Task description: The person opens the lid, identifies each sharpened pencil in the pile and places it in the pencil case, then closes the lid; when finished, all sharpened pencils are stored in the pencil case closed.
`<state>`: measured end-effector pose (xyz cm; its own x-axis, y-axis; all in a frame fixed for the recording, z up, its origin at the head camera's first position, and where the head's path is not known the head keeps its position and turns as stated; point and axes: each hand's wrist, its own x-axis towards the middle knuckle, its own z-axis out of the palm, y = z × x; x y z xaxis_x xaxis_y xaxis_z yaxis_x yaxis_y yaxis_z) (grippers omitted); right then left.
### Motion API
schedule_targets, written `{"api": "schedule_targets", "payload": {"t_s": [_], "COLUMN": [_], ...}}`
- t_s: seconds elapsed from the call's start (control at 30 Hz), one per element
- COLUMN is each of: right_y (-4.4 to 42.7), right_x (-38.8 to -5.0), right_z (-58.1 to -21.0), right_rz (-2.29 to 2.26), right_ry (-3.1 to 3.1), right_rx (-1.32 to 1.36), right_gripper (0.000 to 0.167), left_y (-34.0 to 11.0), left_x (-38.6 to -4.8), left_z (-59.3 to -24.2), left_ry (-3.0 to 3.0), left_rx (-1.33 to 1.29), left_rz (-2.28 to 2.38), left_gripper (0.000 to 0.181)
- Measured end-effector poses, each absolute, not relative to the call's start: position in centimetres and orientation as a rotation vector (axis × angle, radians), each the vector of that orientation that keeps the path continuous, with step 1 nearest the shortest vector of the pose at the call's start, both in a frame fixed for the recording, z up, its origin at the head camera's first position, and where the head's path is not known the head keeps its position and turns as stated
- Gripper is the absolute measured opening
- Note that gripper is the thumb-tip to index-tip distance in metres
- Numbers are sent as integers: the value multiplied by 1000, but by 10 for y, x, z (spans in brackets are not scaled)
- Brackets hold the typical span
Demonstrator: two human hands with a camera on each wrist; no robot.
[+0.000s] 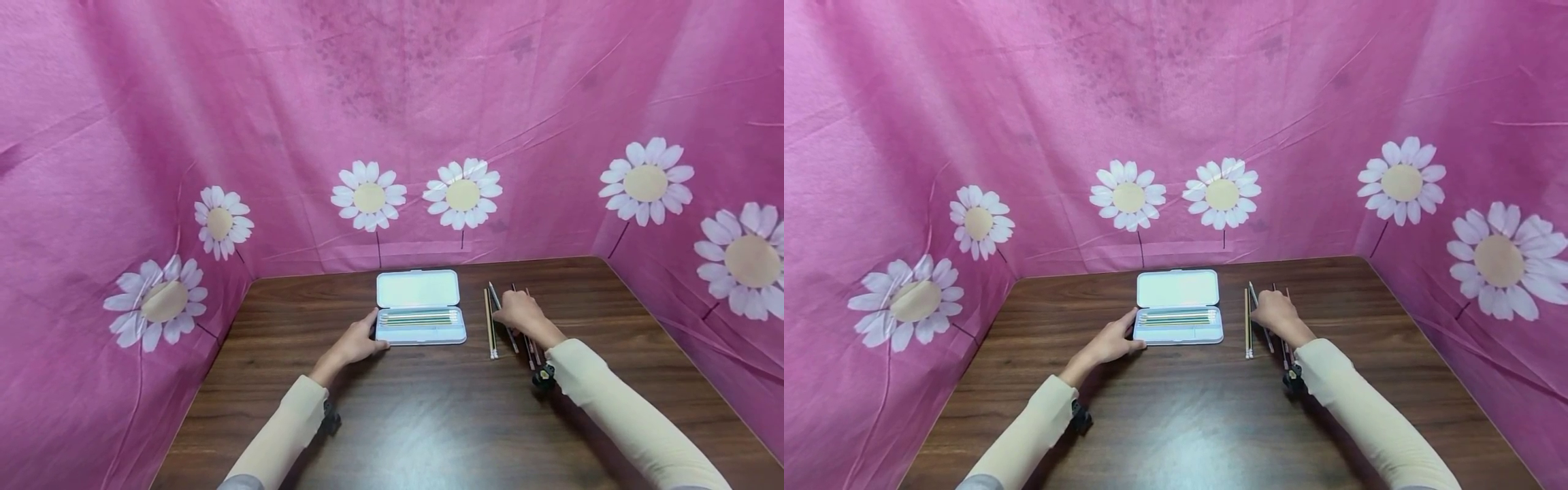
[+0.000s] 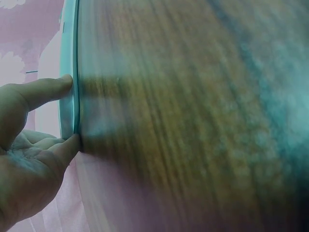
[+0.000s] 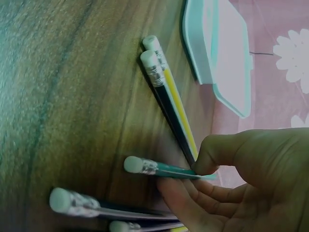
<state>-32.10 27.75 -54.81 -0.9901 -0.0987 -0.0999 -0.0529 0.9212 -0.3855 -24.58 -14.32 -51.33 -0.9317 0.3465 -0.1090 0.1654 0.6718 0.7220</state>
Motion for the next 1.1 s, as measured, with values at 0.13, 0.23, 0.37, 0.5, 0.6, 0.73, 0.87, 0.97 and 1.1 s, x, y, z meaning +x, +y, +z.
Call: {"api": "schedule_targets", "payload": {"t_s": [0.13,0.23,0.37,0.5,0.6,0.73,0.87,0.97,1.1], "right_y": [257,244,234,224,215,202,186,174,156], "right_x": [-294,-282,-277,-276,-277,-280,-283,-284,-284], "right_z": [-506,-485,-469,-456,-447,-437,-429,-424,-416], "right_rz": [-585,-593,-621,-642,-600,-530,-461,-399,-306], "right_ry": [3022,3056,3070,3064,3081,3109,3119,3115,3092], "right_rx": [-194,-214,-257,-334,-405,-526,-658,-761,-870], "right_gripper": [23,23,18,14,13,12,17,19,18], "left_y": [-143,-142,-142,-142,-142,-142,-142,-141,-141], "left_x": [-246,-246,-246,-245,-246,-246,-248,-248,-247], "left_z": [-513,-513,-513,-514,-514,-513,-515,-515,-515], "left_ry": [2662,2665,2664,2669,2675,2678,2688,2684,2680], "left_rx": [413,405,392,398,407,409,418,416,413], "left_rz": [1100,1086,1076,1073,1074,1084,1079,1076,1083], "left_gripper": [92,92,91,92,92,93,93,93,93]}}
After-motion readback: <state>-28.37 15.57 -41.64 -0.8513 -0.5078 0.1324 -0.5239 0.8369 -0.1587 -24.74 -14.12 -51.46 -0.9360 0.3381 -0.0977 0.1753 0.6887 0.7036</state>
